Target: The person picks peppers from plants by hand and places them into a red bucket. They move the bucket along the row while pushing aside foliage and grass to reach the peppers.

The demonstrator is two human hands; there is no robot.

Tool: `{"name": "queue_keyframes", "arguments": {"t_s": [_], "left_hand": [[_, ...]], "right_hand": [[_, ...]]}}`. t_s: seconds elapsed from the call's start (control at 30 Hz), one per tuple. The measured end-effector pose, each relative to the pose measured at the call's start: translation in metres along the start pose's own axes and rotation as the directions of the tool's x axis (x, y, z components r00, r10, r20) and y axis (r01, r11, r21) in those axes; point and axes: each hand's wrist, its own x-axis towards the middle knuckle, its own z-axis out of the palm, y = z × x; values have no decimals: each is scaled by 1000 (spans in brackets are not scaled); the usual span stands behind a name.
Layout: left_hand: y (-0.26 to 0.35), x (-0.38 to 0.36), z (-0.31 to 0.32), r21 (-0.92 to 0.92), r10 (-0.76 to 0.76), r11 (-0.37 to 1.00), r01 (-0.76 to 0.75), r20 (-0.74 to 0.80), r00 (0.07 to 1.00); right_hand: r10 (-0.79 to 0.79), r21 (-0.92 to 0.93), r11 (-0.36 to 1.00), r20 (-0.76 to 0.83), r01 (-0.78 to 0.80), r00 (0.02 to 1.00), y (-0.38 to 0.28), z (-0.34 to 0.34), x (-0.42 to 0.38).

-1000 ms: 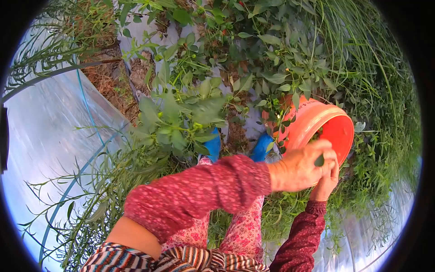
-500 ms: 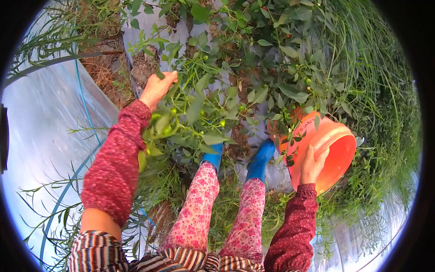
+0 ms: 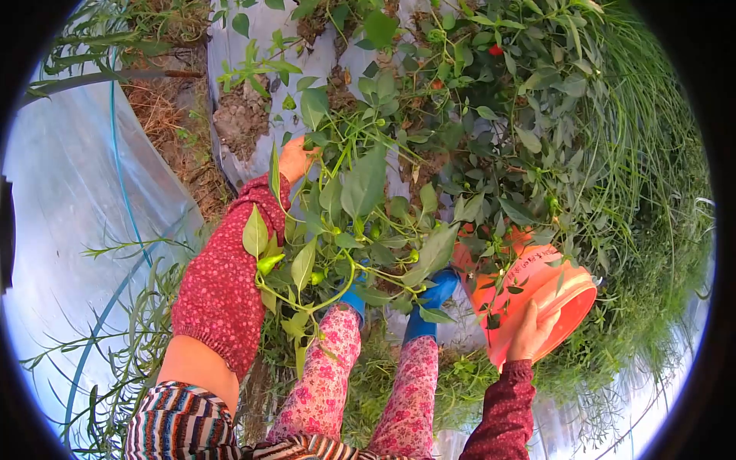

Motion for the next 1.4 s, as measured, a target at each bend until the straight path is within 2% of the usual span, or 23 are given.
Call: {"name": "queue_keyframes", "arguments": {"t_s": [0.07,0.1,0.13,0.33,0.37,0.4,0.53,0.57,0.6,0.7,0.73,0.8,0.83,0.87,0.9,0.93,1.0,1.03,1.1,1.13,1.2,1.3,1.4], "left_hand": [[-5,1,4,-334,-36,941,56,65,997],[23,-9,-2,54,-70,996,68,41,997],[49,-17,-7,436,-90,897,79,5,996],[7,3,-1,449,31,893,-33,12,999],[12,5,2,15,-161,987,160,47,986],[16,6,6,-408,-314,841,355,167,935],[36,2,14,-605,-558,578,548,197,806],[28,-4,3,-87,-300,943,320,188,935],[21,-10,-7,464,-17,884,-62,164,986],[27,-11,-26,17,63,998,-67,185,981],[36,-13,-37,211,27,975,-66,187,982],[68,-11,-61,572,-29,818,-68,159,987],[79,-9,-67,572,-25,817,-76,166,986],[84,-3,-71,375,-291,894,246,69,954],[87,4,-72,133,-550,831,540,42,834],[88,10,-71,130,-545,834,536,51,837],[85,19,-60,-191,-382,910,367,-43,923],[84,22,-55,-200,-384,907,371,-27,923],[98,28,-50,-493,-254,831,257,74,964],[100,31,-50,-489,-252,833,258,79,965],[105,34,-54,-231,-278,922,310,163,947],[118,35,-57,-135,-207,962,236,199,958],[124,44,-59,30,-145,989,141,239,960]], "right_hand": [[1,12,1000,-8,-1,1000,-4,2,-3],[18,3,1000,-14,-18,1000,-9,3,-4],[36,-3,999,-21,-36,999,-12,4,-5],[44,-80,996,-31,-47,999,-9,3,-1],[39,-82,996,-36,-41,999,-6,2,0],[29,-88,996,-42,-32,999,0,1,2],[28,-36,999,-30,-29,999,10,-4,5],[-4,-145,989,-65,-6,998,7,-3,4],[6,-144,990,-66,-16,998,24,-7,7],[58,312,948,30,-65,998,42,-16,12],[-7,-147,989,-41,1,999,37,-14,19],[54,69,996,6,-54,999,42,-16,13],[56,72,996,-2,-56,998,45,-16,12],[63,102,993,-1,-63,998,42,-14,13],[62,115,991,-6,-61,998,38,-13,14],[61,128,990,-11,-60,998,36,-11,15],[-21,-133,991,-81,10,997,4,2,3],[-32,65,997,-28,34,999,11,0,5],[-29,46,998,-36,31,999,5,-1,2],[-25,44,999,-25,26,999,2,2,1],[-18,44,999,-55,21,998,0,7,0],[-68,-119,992,-146,50,987,-3,10,3],[-163,-279,950,-59,141,985,-4,3,0]]}}
